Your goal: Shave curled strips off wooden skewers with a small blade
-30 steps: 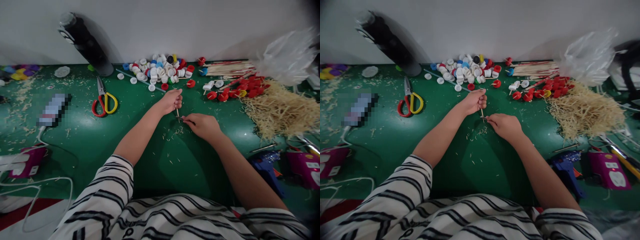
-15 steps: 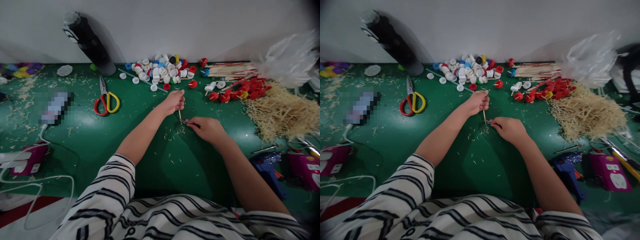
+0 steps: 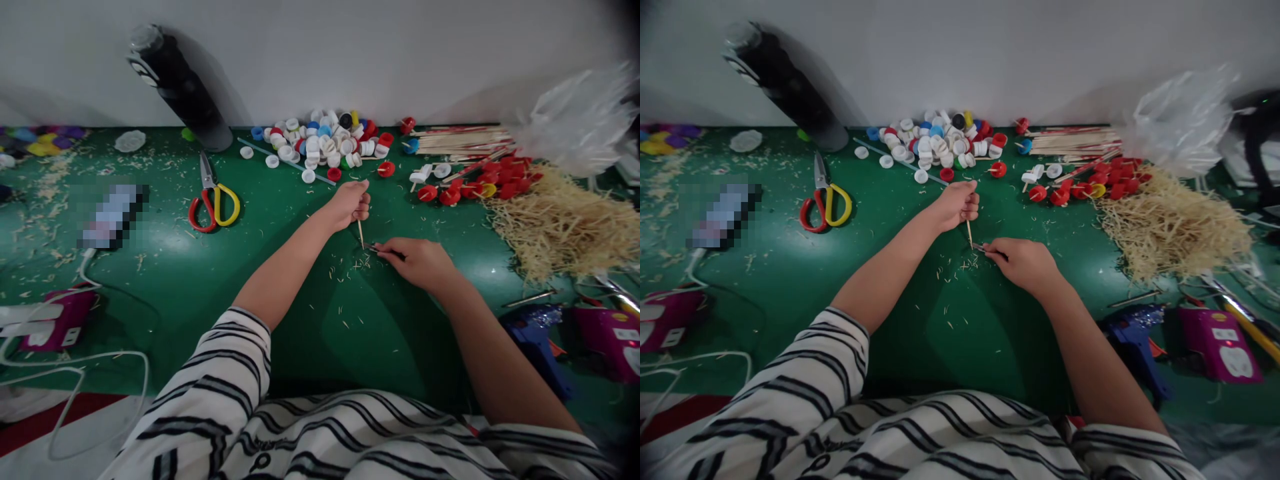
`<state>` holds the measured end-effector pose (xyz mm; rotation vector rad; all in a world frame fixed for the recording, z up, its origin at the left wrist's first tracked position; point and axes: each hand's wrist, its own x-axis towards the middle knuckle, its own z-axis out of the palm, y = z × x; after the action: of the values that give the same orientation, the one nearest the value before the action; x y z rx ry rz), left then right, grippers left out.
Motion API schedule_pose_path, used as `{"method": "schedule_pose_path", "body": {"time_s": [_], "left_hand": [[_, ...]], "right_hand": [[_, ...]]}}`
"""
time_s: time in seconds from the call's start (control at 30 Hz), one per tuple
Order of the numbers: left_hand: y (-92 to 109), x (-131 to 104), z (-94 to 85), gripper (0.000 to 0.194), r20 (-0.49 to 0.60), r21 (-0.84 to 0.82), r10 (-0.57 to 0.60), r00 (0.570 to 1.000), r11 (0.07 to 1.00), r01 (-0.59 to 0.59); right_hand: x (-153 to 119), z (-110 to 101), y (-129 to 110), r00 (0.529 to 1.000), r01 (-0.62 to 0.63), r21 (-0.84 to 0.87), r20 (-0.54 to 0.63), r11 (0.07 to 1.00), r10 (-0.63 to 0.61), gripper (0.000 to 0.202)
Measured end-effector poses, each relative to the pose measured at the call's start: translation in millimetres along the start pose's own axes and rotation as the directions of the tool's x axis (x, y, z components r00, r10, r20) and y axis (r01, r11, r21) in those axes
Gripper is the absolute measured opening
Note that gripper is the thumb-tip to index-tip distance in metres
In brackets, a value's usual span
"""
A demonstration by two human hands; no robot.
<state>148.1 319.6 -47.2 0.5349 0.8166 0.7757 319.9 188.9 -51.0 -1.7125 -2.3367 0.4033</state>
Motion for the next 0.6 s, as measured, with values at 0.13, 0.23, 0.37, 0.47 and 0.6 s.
{"method": "schedule_pose_path", "body": {"time_s": [0.13,0.23,0.37,0.47,0.6], "left_hand": [[-0.5,-1.0,0.7,0.034,-0.004,-0.039,-0.007,1.000,0.999,0.007],[-0.6,-1.2,0.9,0.034,-0.002,-0.030,-0.011,1.000,0.999,0.011],[2.4,-0.4,-1.2,0.034,-0.011,-0.075,-0.006,1.000,0.997,0.005],[6.4,-0.3,-4.2,0.034,-0.021,-0.135,-0.005,1.000,0.991,0.002],[9.1,-0.6,-8.4,0.037,0.044,-0.147,-0.022,0.999,0.989,0.029]], "right_hand": [[-1.1,-1.5,0.2,1.000,0.007,-0.006,-0.005,1.000,-0.007,0.019],[-2.3,-2.9,0.9,1.000,0.013,-0.005,0.008,1.000,-0.013,0.019],[-4.4,-3.4,1.4,0.999,0.030,-0.024,0.013,0.999,-0.030,0.019],[-5.7,-3.1,1.8,0.999,0.043,-0.012,0.008,0.999,-0.042,0.020],[-5.4,-2.2,4.6,0.999,0.041,0.065,-0.024,0.997,-0.040,0.018]]}}
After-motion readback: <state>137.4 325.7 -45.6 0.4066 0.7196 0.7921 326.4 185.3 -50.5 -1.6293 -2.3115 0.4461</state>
